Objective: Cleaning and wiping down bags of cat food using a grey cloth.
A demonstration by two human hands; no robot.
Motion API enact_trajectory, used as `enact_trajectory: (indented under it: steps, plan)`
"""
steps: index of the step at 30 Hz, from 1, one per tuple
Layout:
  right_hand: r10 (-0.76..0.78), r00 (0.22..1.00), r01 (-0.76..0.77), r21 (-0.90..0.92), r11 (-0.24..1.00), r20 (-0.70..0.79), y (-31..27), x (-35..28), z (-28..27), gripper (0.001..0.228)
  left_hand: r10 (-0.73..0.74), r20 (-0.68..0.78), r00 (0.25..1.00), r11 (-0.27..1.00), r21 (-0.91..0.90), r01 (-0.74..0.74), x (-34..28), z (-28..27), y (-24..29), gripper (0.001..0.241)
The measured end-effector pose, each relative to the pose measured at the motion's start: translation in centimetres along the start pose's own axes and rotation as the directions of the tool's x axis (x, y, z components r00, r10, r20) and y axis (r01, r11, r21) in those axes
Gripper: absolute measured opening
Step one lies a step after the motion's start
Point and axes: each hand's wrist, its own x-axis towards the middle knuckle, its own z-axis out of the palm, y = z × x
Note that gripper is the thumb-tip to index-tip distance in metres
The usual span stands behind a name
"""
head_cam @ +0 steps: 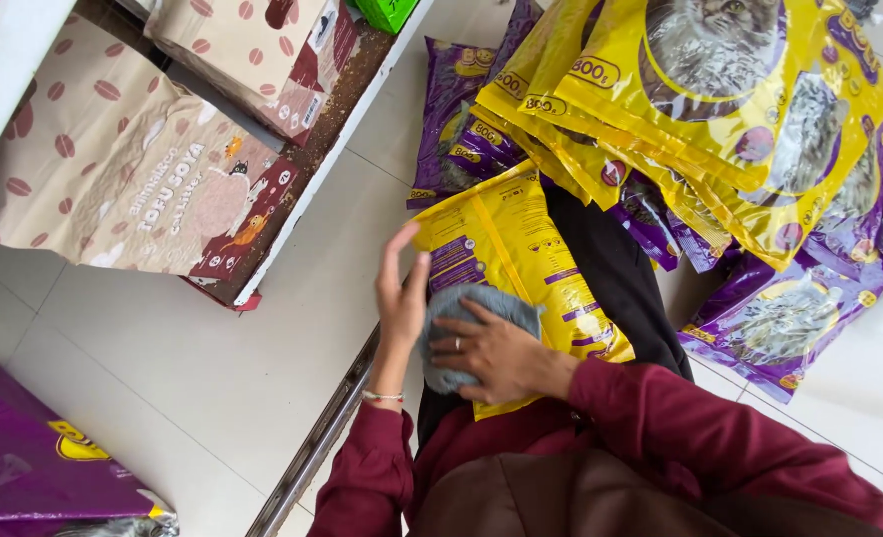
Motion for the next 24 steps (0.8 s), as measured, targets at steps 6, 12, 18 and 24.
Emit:
enact_trajectory:
  steps: [6, 12, 18, 24]
  plan:
    - [0.016, 0.984, -0.084, 0.379, 0.921, 0.178, -2.9, -4.1, -4.0, 0.048, 0.102, 0.342, 0.934, 0.759, 0.580, -0.295, 1.1, 6.6, -3.8, 0.052]
    - [0.060, 0.950, -0.230, 0.555, 0.799, 0.308, -4.2, -8.8, -8.0, 0.034, 0.190, 0.310, 0.931, 0.621, 0.697, -0.359, 0.0, 6.7, -5.4, 0.059]
    - [0.221, 0.857, -0.072, 0.315, 0.946, -0.466, -3.3, -4.0, -8.9, 0.043, 0.242, 0.231, 0.942, 0.601, 0.727, -0.332, 0.6, 7.9, -9.1, 0.064]
    - [0.280, 0.944, -0.302, -0.113, 0.947, -0.177, 0.0, -7.6, -0.4, 0.073, 0.357, 0.214, 0.909, 0.353, 0.870, -0.343, 1.4, 8.0, -11.5, 0.070]
